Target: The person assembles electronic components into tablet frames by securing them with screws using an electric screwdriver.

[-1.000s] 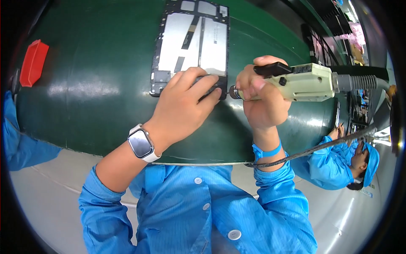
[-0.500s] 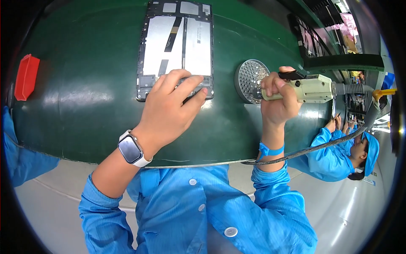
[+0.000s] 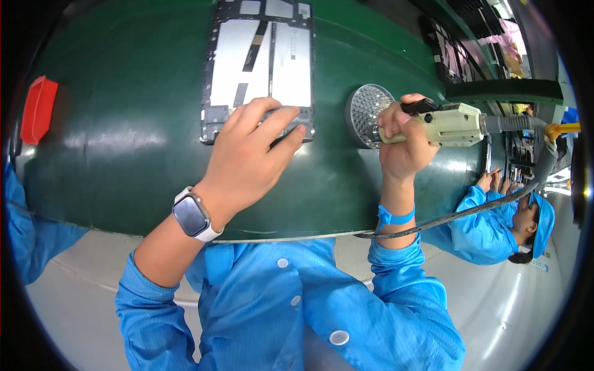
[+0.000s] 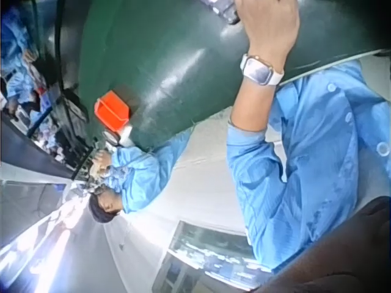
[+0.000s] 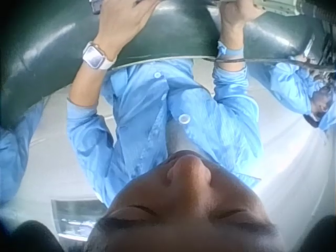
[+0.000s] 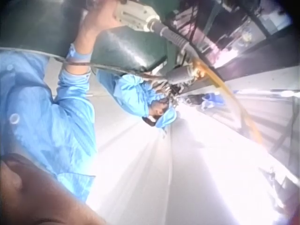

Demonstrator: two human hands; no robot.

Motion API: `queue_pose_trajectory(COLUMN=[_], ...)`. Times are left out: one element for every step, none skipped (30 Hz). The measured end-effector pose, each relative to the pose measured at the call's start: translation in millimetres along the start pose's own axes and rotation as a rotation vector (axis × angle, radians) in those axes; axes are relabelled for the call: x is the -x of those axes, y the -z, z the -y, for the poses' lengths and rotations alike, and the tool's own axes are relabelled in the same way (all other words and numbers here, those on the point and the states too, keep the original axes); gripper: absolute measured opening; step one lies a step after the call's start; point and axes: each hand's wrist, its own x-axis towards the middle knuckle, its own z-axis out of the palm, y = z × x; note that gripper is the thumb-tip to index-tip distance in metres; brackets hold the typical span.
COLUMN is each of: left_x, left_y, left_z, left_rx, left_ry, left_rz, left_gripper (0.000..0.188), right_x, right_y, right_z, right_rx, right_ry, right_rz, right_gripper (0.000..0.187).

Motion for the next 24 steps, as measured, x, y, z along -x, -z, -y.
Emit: queue_pose_trajectory(left_x=[1.6,3.3,4.4,5.5,6.2,9.9,12.6,11.4,11.3,11.6,9.4,9.6,10.0,10.7,10.7,10.0,9.2,9.3,9.7,10.4,10.9,11.2,11.1,10.6], left_y=[0.1,0.7,1.0,1.4,2.1,1.3,0.9,2.6,2.9,3.2,3.6,3.1,2.5,2.1,2.1,2.4,2.7,2.6,2.5,2.1,2.1,2.4,3.0,3.5], left_z=[-0.3,-1.0,-3.4,-4.5,-3.6,-2.6,-1.6,-2.5,-2.0,-1.6,-1.7,-0.8,0.2,0.6,0.5,0.0,-0.2,-0.3,-0.4,-0.7,-0.8,-1.0,-0.9,-0.9], left_rx=[-0.008,-0.021,-0.061,-0.101,-0.116,-0.116,-0.116,-0.112,-0.112,-0.101,-0.086,-0.087,-0.077,-0.065,-0.063,-0.043,-0.024,-0.022,-0.021,-0.018,-0.015,-0.021,-0.027,-0.025], left_ry=[-0.018,-0.008,-0.011,-0.013,-0.005,-0.001,0.002,0.006,0.009,0.010,0.004,0.007,0.005,0.003,0.008,0.010,0.012,0.017,0.017,0.016,0.020,0.016,0.010,0.012], left_rz=[0.006,0.004,0.022,0.041,0.042,0.040,0.038,0.050,0.054,0.053,0.047,0.047,0.041,0.033,0.031,0.011,-0.010,-0.014,-0.022,-0.028,-0.030,-0.032,-0.032,-0.033], left_gripper=[0.032,0.032,0.033,0.035,0.035,0.037,0.039,0.040,0.040,0.039,0.038,0.038,0.035,0.033,0.033,0.030,0.027,0.027,0.026,0.025,0.025,0.025,0.025,0.025], right_x=[0.8,-0.4,-1.3,-2.1,-5.4,-7.7,-9.0,-10.1,-11.2,-10.3,-9.3,-7.3,-5.2,-2.8,-0.3,2.4,4.5,6.5,6.9,7.9,8.8,9.8,10.8,11.5], right_y=[-1.4,-2.8,-0.5,-1.0,-4.1,-8.4,-19.0,-32.8,-45.7,-58.0,-68.1,-77.6,-85.1,-89.8,-92.7,-95.0,-97.4,-100.1,-100.6,-100.4,-100.3,-101.1,-102.9,-104.0], right_z=[3.3,3.3,4.8,9.8,16.5,19.5,20.8,25.0,25.0,22.5,21.9,17.9,13.9,9.5,6.8,4.8,3.8,4.3,3.9,3.3,2.8,2.6,2.8,2.7], right_rx=[0.029,0.055,0.059,0.027,-0.007,-0.038,-0.046,-0.077,-0.110,-0.153,-0.148,-0.118,-0.087,-0.079,-0.076,-0.058,-0.040,-0.020,-0.017,-0.020,-0.023,-0.020,0.001,0.021], right_ry=[0.018,0.039,0.076,0.104,0.134,0.152,0.142,0.101,0.061,0.042,0.043,-0.012,-0.068,-0.091,-0.095,-0.109,-0.122,-0.128,-0.131,-0.137,-0.144,-0.146,-0.139,-0.132], right_rz=[-0.015,-0.026,-0.007,0.023,0.051,0.092,0.094,0.115,0.135,0.197,0.196,0.206,0.217,0.211,0.214,0.220,0.226,0.211,0.216,0.226,0.236,0.239,0.240,0.240], right_gripper=[0.024,0.024,0.026,0.027,0.028,0.031,0.031,0.032,0.033,0.033,0.033,0.036,0.039,0.038,0.038,0.038,0.037,0.037,0.037,0.037,0.036,0.036,0.036,0.035])
